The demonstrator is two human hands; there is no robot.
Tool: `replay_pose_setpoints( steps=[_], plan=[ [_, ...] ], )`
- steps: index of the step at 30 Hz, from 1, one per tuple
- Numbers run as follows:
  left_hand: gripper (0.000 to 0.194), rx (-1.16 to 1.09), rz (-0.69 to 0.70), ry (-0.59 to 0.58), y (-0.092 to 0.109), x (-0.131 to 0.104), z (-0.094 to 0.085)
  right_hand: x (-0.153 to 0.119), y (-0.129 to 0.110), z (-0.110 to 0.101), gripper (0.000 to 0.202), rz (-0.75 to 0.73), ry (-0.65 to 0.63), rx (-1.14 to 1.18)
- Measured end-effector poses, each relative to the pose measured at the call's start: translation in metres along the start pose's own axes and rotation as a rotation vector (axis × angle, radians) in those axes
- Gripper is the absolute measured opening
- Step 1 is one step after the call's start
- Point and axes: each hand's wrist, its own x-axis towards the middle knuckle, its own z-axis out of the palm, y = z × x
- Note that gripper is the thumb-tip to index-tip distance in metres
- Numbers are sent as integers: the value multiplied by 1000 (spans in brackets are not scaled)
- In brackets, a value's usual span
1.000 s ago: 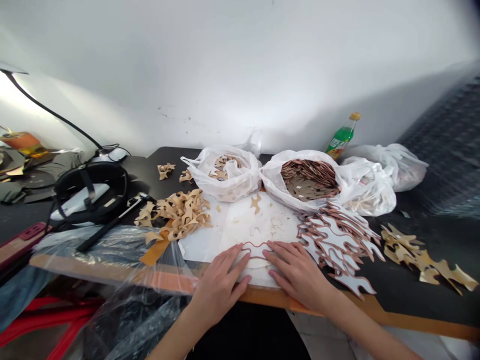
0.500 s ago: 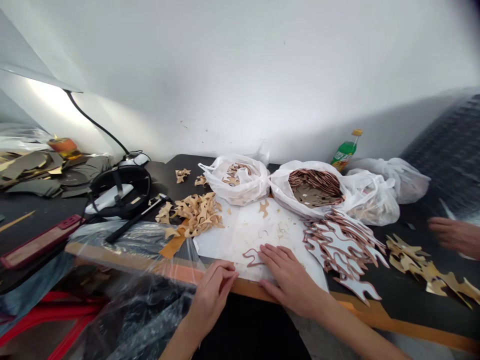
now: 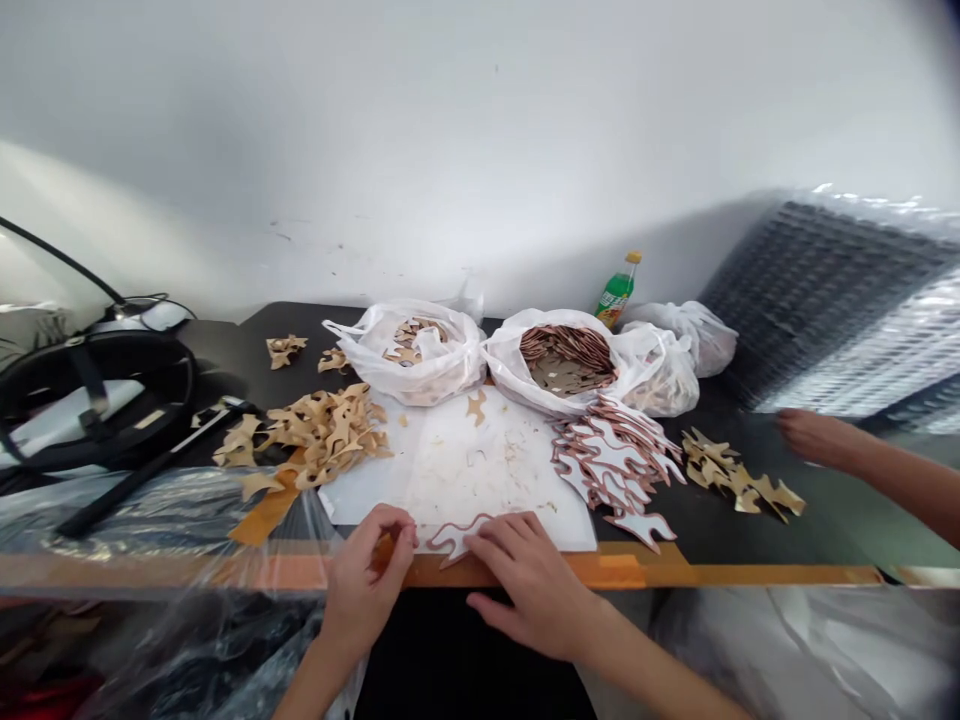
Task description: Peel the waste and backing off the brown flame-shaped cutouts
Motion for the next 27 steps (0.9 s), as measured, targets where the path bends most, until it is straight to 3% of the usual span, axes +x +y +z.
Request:
replay_pose_setpoints(
  steps=[4, 12, 16, 19, 21, 24, 27],
  plan=[
    [15, 45, 60, 15, 13, 20, 2, 11, -3, 4, 62, -5, 23, -40],
    [20, 37, 96, -76, 25, 70, 12, 11, -9, 17, 16, -145, 83, -66],
    [18, 111, 186, -224, 18, 92, 30, 2, 8, -9, 28, -262, 352, -130],
    [31, 310, 338, -399, 8, 100, 51, -11, 44, -49, 39, -102, 660, -355],
    [40, 484, 398, -463, 3, 101, 65, -21, 74, -75, 35, 111, 767, -581],
    [35, 659, 420, -476, 0, 99, 80, -37, 109, -98, 30, 366, 671, -809],
    [19, 684, 428, -488, 2, 99, 82, -48, 121, -97, 32, 481, 494, -868]
  ],
)
